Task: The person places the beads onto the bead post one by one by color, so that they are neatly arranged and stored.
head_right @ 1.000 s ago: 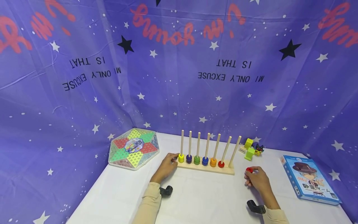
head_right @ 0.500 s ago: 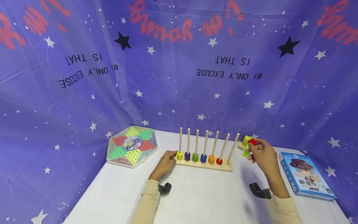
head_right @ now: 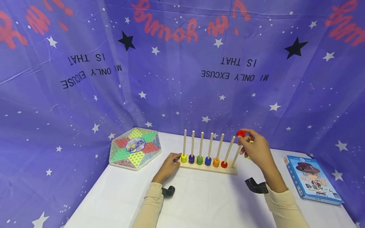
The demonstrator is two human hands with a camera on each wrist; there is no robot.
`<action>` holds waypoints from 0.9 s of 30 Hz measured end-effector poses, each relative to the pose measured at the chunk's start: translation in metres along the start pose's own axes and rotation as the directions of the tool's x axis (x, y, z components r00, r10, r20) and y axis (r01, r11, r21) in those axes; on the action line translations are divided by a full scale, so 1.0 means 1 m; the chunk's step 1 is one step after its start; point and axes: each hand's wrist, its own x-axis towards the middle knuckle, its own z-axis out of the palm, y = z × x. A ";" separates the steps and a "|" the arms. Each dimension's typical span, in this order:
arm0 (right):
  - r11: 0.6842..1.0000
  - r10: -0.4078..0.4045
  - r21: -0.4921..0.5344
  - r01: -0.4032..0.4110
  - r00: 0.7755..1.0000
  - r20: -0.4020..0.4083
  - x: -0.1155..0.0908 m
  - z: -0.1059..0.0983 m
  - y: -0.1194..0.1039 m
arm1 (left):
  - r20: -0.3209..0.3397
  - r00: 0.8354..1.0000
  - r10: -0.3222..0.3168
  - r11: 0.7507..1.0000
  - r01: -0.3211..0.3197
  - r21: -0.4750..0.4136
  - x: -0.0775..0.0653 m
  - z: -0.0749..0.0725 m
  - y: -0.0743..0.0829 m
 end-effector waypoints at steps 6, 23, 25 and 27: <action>0.999 0.000 -0.039 0.001 0.999 0.042 0.005 0.006 0.001 | 0.003 1.000 -0.005 1.000 0.005 0.010 0.000 0.001 0.001; 0.997 0.035 -0.077 -0.029 0.996 0.076 0.004 0.013 0.002 | 0.003 1.000 0.008 1.000 -0.008 -0.010 -0.001 0.000 0.001; 0.998 0.027 -0.062 -0.022 0.997 0.066 0.001 0.011 0.003 | 0.003 1.000 0.009 1.000 -0.009 -0.007 0.000 0.000 0.000; 0.999 0.020 -0.052 -0.017 0.998 0.053 -0.001 0.009 0.005 | 0.003 1.000 0.006 1.000 -0.006 0.000 0.001 0.000 -0.002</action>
